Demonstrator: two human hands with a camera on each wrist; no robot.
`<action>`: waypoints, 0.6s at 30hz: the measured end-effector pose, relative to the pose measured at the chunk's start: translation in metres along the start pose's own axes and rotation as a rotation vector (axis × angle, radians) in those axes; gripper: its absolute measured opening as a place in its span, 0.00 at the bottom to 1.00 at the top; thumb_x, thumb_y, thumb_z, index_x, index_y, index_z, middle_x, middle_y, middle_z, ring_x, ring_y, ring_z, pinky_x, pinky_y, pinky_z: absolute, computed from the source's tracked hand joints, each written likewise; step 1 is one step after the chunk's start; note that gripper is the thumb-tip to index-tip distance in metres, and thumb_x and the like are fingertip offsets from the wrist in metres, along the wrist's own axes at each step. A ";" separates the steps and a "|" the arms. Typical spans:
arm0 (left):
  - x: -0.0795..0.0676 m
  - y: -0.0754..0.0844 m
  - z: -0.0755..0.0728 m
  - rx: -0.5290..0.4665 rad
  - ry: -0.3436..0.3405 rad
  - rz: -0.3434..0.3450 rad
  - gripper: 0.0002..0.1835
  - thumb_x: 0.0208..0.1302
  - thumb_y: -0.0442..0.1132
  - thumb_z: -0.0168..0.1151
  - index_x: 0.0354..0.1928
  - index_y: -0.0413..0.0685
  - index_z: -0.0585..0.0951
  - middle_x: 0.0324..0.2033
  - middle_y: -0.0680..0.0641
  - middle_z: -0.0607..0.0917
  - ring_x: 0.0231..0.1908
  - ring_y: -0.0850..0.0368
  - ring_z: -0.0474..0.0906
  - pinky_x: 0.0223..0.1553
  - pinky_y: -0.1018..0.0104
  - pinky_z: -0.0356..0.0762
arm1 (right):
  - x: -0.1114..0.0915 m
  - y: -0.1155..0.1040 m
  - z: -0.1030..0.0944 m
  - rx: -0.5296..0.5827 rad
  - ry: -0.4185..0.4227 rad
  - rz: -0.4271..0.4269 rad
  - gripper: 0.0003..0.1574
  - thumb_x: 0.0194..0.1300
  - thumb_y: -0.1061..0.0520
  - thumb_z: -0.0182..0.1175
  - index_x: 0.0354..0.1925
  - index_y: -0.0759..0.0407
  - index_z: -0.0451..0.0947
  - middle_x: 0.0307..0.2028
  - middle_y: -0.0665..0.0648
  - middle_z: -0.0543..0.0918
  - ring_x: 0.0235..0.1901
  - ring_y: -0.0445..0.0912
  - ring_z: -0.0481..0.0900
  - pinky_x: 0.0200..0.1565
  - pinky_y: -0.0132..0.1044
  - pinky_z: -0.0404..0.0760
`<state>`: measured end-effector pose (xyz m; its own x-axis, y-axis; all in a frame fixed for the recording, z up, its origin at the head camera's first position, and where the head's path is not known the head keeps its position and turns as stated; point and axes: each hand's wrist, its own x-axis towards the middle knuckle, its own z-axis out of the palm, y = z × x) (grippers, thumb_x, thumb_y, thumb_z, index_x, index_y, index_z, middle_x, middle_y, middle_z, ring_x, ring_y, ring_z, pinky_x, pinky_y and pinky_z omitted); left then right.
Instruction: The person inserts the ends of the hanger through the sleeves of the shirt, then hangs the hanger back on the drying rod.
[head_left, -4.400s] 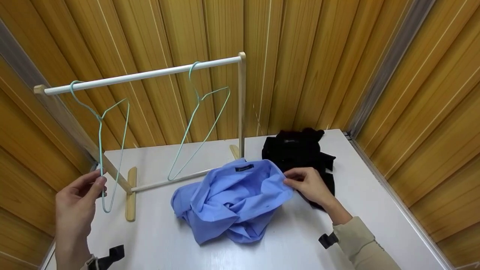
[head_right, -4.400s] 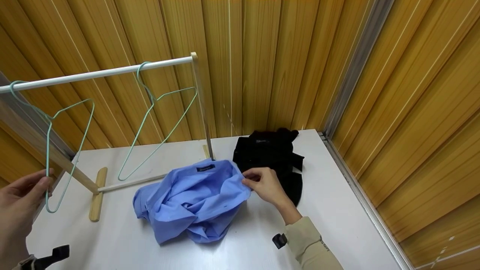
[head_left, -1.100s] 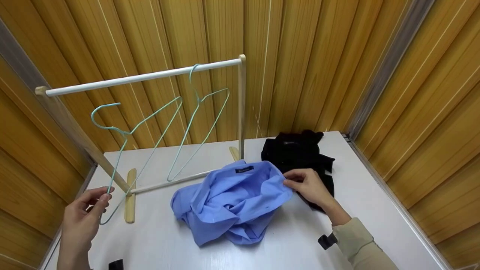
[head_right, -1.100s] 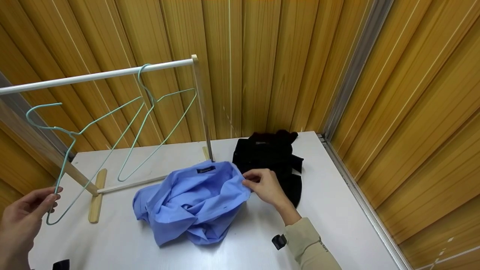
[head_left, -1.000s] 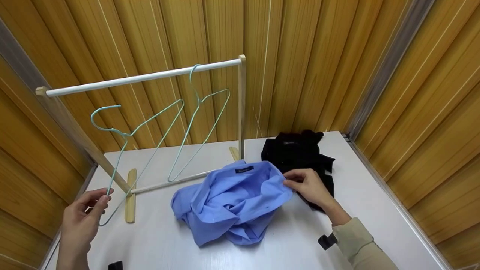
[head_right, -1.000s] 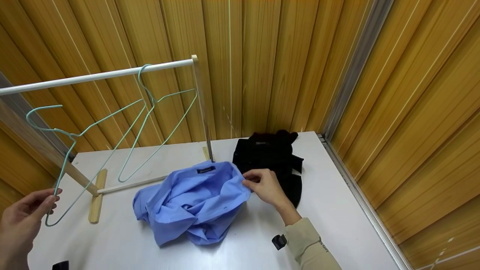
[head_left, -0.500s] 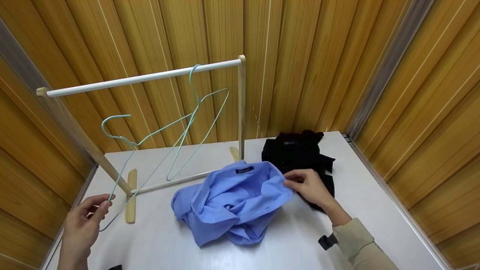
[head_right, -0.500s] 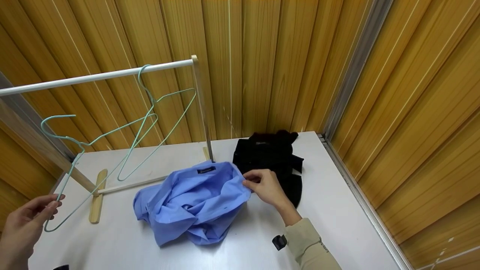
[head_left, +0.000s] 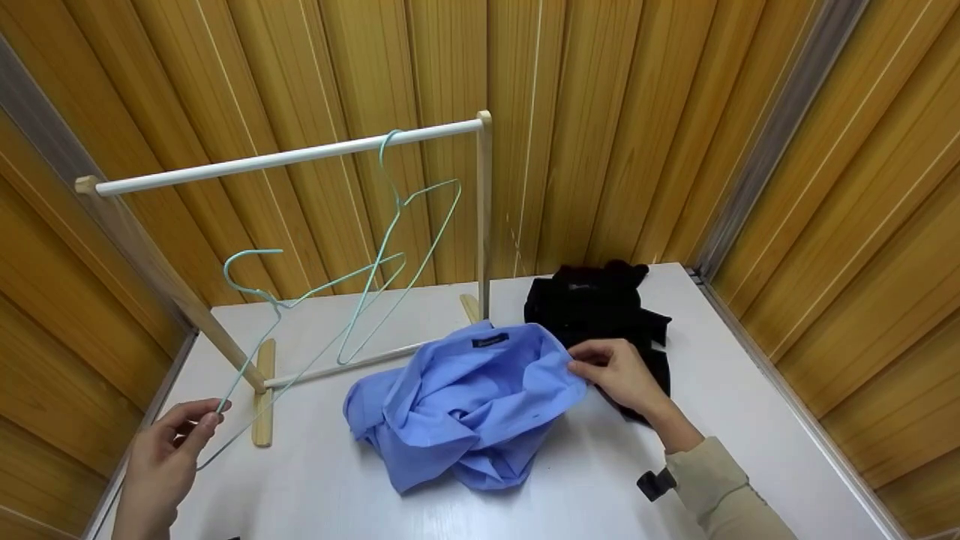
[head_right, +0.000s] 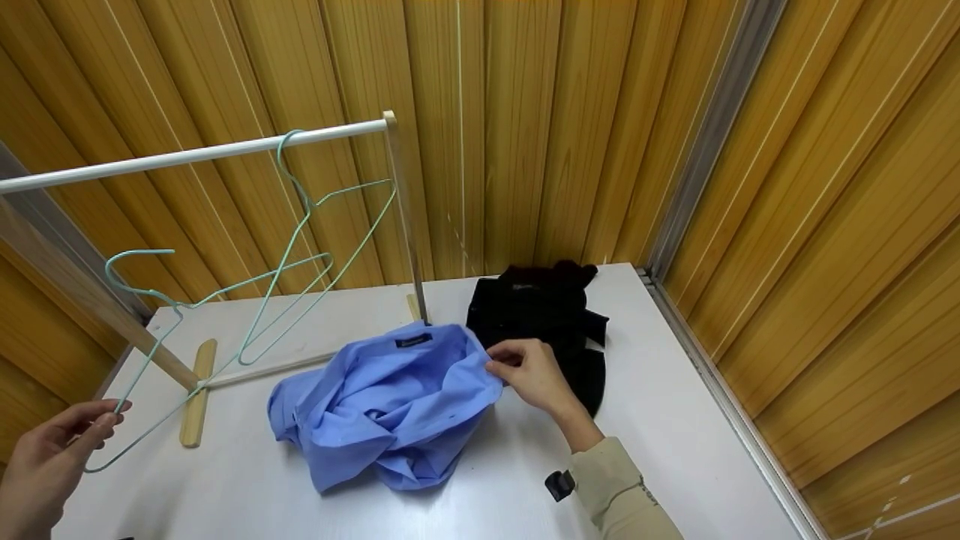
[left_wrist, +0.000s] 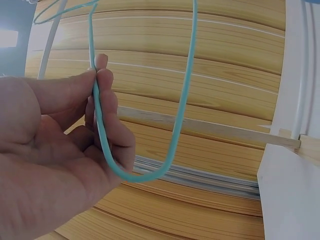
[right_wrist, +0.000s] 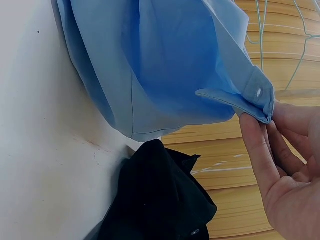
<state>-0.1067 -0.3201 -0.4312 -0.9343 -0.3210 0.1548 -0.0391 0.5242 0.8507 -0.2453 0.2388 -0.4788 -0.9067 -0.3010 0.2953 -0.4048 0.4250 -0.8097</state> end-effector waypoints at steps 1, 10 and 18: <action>0.000 0.000 0.000 0.002 -0.003 0.000 0.15 0.70 0.39 0.57 0.53 0.38 0.79 0.38 0.54 0.84 0.37 0.59 0.71 0.35 0.72 0.72 | 0.000 0.000 0.000 0.000 0.001 0.003 0.09 0.59 0.55 0.69 0.40 0.53 0.86 0.36 0.48 0.86 0.35 0.45 0.82 0.37 0.33 0.80; -0.003 -0.002 -0.002 -0.021 -0.035 -0.017 0.15 0.71 0.38 0.56 0.54 0.36 0.78 0.41 0.53 0.83 0.40 0.60 0.73 0.38 0.74 0.74 | 0.000 -0.004 0.002 0.000 0.003 0.042 0.09 0.59 0.59 0.69 0.40 0.57 0.85 0.36 0.52 0.85 0.35 0.48 0.81 0.35 0.32 0.78; -0.003 -0.008 -0.005 -0.102 -0.057 -0.048 0.16 0.70 0.35 0.56 0.54 0.32 0.77 0.39 0.59 0.83 0.40 0.64 0.74 0.40 0.77 0.73 | -0.005 -0.037 -0.002 0.015 -0.015 0.030 0.10 0.60 0.64 0.66 0.41 0.66 0.84 0.37 0.60 0.85 0.34 0.51 0.81 0.33 0.31 0.78</action>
<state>-0.1017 -0.3269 -0.4361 -0.9511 -0.2968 0.0860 -0.0511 0.4254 0.9036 -0.2263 0.2265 -0.4489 -0.9165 -0.3015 0.2630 -0.3755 0.4210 -0.8257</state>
